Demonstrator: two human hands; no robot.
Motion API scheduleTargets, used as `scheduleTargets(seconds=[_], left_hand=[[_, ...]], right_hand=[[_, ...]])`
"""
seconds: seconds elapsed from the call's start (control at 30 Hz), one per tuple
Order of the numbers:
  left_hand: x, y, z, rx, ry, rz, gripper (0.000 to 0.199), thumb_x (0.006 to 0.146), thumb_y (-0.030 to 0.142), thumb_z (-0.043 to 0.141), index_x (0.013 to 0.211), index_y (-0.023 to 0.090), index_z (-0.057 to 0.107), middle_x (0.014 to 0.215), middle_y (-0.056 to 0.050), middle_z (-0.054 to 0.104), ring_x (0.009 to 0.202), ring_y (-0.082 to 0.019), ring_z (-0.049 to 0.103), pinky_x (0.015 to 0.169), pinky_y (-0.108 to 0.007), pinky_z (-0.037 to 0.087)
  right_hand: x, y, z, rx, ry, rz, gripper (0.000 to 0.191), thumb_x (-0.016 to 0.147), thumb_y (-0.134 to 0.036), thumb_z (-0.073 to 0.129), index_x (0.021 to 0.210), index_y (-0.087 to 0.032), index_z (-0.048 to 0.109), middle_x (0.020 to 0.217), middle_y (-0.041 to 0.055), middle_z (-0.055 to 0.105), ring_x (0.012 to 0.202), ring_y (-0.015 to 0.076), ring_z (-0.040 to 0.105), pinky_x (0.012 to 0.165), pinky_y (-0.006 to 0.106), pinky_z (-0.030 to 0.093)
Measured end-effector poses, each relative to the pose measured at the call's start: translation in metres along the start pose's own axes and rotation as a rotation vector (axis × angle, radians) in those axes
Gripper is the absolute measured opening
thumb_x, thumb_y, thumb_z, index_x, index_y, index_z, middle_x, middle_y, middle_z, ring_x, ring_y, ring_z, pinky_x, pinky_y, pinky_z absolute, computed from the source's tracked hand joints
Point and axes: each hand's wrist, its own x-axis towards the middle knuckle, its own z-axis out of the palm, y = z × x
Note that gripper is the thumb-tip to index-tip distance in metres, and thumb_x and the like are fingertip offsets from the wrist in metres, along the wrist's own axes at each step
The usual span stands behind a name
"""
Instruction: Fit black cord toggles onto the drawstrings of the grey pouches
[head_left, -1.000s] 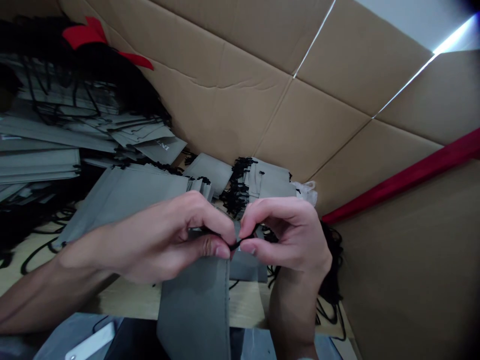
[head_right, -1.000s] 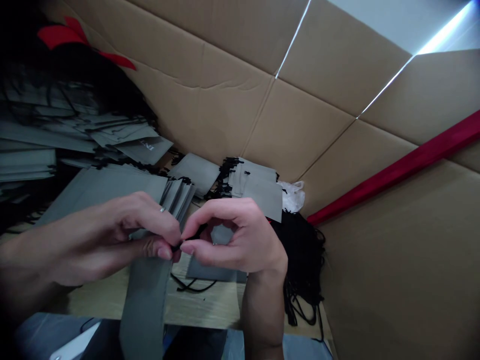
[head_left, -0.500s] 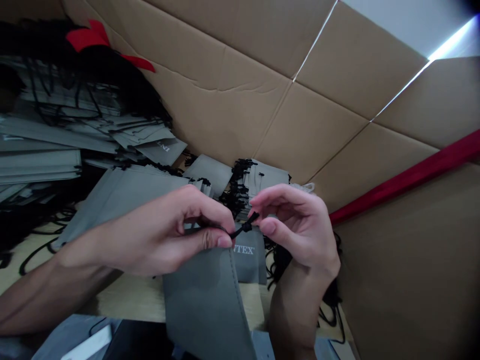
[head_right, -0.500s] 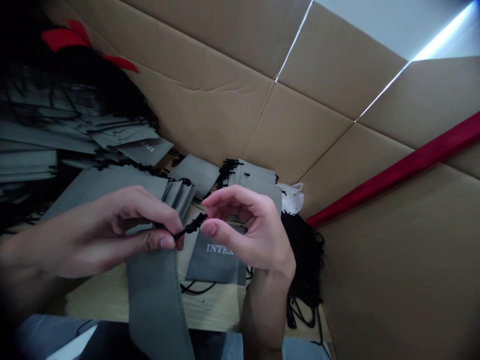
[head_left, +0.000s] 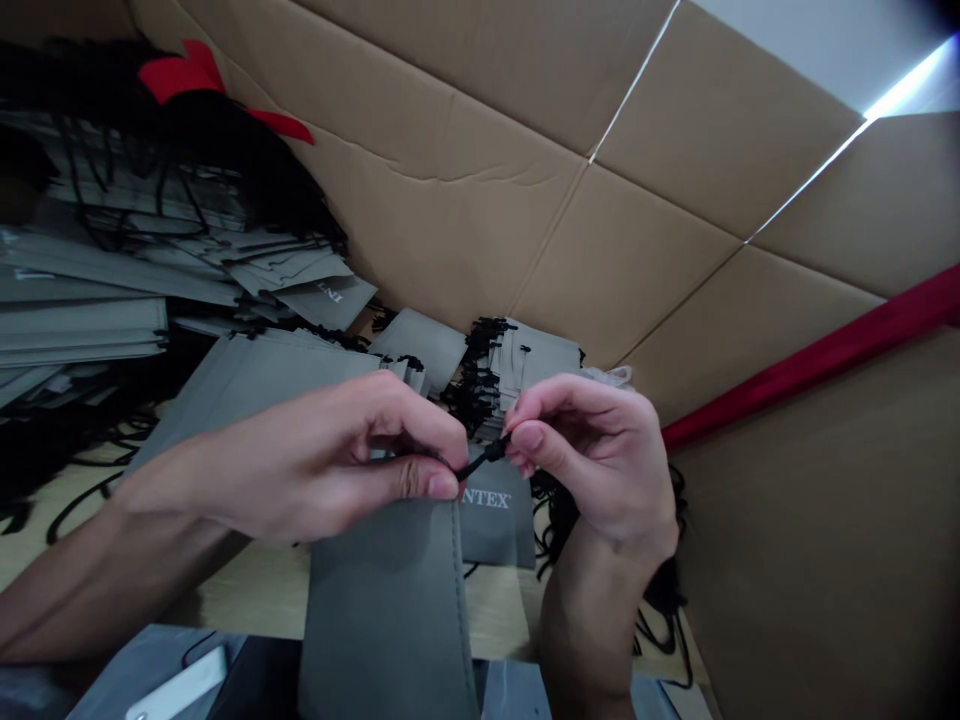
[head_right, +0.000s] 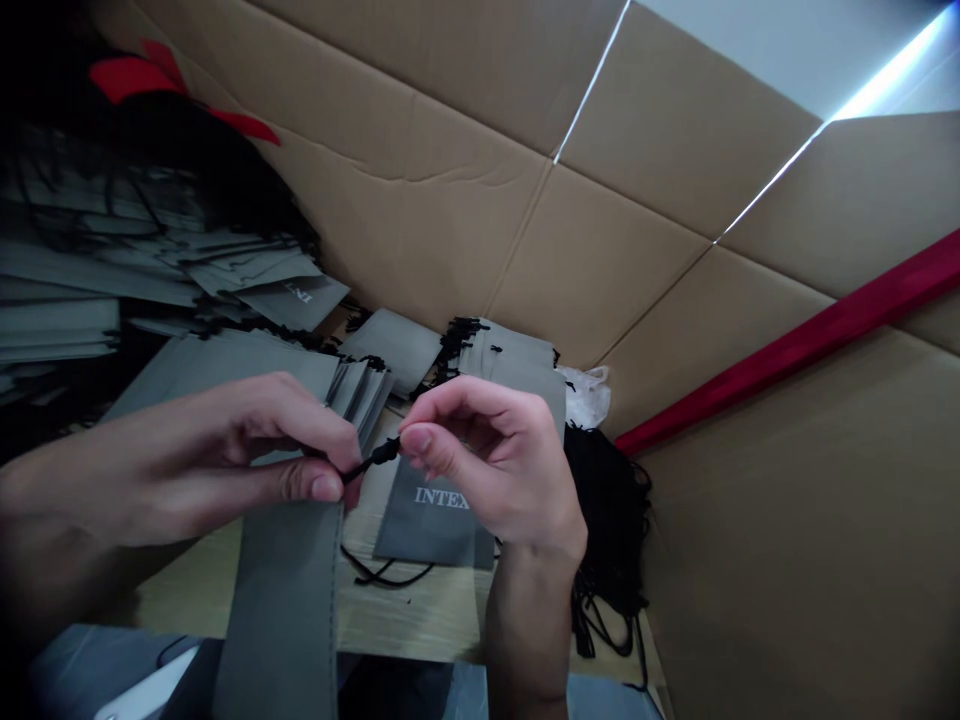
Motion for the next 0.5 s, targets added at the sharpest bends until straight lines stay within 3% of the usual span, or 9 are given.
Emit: scheduleTargets(seconds=[0.1,0.2,0.27,0.33,0.5], left_hand=[[0.001,-0.003,0.0,-0.074,-0.008,-0.045,0.033,0.107,0.035,0.07,0.077,0.022,0.074,0.067,0.0,0.066,0.056,-0.012,0.058,0.047,-0.02,0.044],[0.004,-0.004,0.009,-0.111,0.168,-0.061,0.01,0.097,0.031,0.086,0.094,0.022,0.082,0.079,0.0,0.077,0.066,-0.013,0.07,0.055,-0.017,0.055],[0.007,-0.003,0.018,-0.163,0.283,-0.048,0.017,0.09,0.024,0.093,0.102,0.021,0.082,0.087,0.001,0.082,0.073,-0.013,0.076,0.065,-0.017,0.063],[0.009,-0.003,0.026,-0.188,0.372,0.001,0.019,0.088,0.019,0.093,0.101,0.02,0.08,0.089,0.001,0.082,0.073,-0.011,0.077,0.068,-0.016,0.065],[0.013,-0.008,0.039,-0.081,0.565,0.118,0.007,0.088,0.02,0.085,0.088,0.022,0.079,0.081,-0.001,0.081,0.068,-0.014,0.072,0.06,-0.021,0.06]], right_hand=[[-0.001,-0.002,0.001,0.011,0.029,0.023,0.017,0.09,-0.024,0.103,0.093,-0.021,0.086,0.076,-0.0008,0.081,0.06,0.0123,0.074,0.056,0.019,0.064],[-0.002,-0.006,0.004,-0.068,0.091,0.013,0.015,0.093,-0.022,0.1,0.092,-0.021,0.085,0.076,-0.0015,0.08,0.062,0.0104,0.073,0.059,0.017,0.062],[-0.004,-0.009,0.006,-0.131,0.107,0.002,0.014,0.093,-0.022,0.1,0.092,-0.021,0.085,0.079,-0.001,0.081,0.064,0.0108,0.073,0.06,0.017,0.062],[-0.005,-0.011,0.009,-0.174,0.102,-0.009,0.015,0.093,-0.022,0.1,0.094,-0.021,0.085,0.082,-0.0004,0.082,0.067,0.0121,0.074,0.062,0.019,0.063],[-0.006,-0.011,0.012,-0.205,0.105,0.004,0.016,0.095,-0.029,0.099,0.095,-0.021,0.085,0.082,0.0007,0.082,0.068,0.0148,0.076,0.063,0.023,0.065]])
